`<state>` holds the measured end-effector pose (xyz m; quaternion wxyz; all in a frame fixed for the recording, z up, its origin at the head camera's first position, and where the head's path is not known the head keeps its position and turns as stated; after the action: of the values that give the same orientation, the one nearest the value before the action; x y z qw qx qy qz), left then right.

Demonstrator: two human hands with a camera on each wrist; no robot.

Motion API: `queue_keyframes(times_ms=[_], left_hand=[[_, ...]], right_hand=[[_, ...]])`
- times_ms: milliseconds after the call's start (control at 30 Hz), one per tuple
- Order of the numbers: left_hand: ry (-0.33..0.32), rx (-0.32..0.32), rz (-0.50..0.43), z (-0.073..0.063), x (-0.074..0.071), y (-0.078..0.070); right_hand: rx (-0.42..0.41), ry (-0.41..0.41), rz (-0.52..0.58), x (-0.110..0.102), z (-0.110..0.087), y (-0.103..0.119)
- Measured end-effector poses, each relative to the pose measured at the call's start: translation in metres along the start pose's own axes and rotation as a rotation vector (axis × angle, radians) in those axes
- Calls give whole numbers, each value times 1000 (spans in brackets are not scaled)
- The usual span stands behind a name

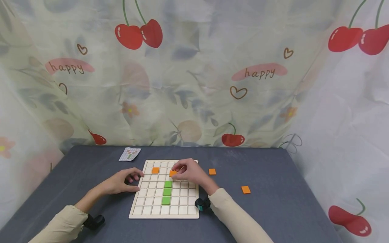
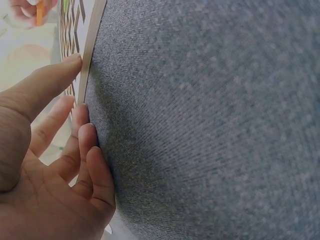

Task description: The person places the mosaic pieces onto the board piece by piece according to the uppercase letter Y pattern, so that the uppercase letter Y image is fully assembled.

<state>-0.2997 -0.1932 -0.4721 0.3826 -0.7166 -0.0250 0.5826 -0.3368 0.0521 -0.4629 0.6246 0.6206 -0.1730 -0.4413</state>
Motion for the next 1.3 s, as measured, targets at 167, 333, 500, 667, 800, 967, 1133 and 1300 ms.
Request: queue_keyframes(times_ms=[167,333,500,667,800,967,1133,1300], left_hand=[[-1,1,2,0,0,-1],[0,-2,1,1,-1,-3],[3,-8,8,2,-2,-6],[1,-2,4,2,-3,-9],[3,-9,-2,1,-4,-10],[4,-6,-9,0,-4,-10],[5,-9,8,1,-3,-7],[5,-8,1,0,-1,-5]], right_hand=[[-5,23,13,12,8,3],[27,21,36,20,14,3],[58,13,13,26,18,3],[69,0,-17,29,22,2],[83,-13,-39,32,24,1],[94,-16,-53,36,26,4],[118,-19,-84,38,28,4],[143,-23,-126,40,29,3]])
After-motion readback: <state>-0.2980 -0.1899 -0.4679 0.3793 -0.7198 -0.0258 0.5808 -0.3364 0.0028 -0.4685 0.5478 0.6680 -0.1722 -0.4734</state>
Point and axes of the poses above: each hand's wrist, its own z-axis towards the middle knuckle, its own x-axis out of the palm, y = z × x, the point moved 8 cm from there along z, towards the middle knuckle, and after that the axes turned 9 degrees about z, right-handed, at the moved point
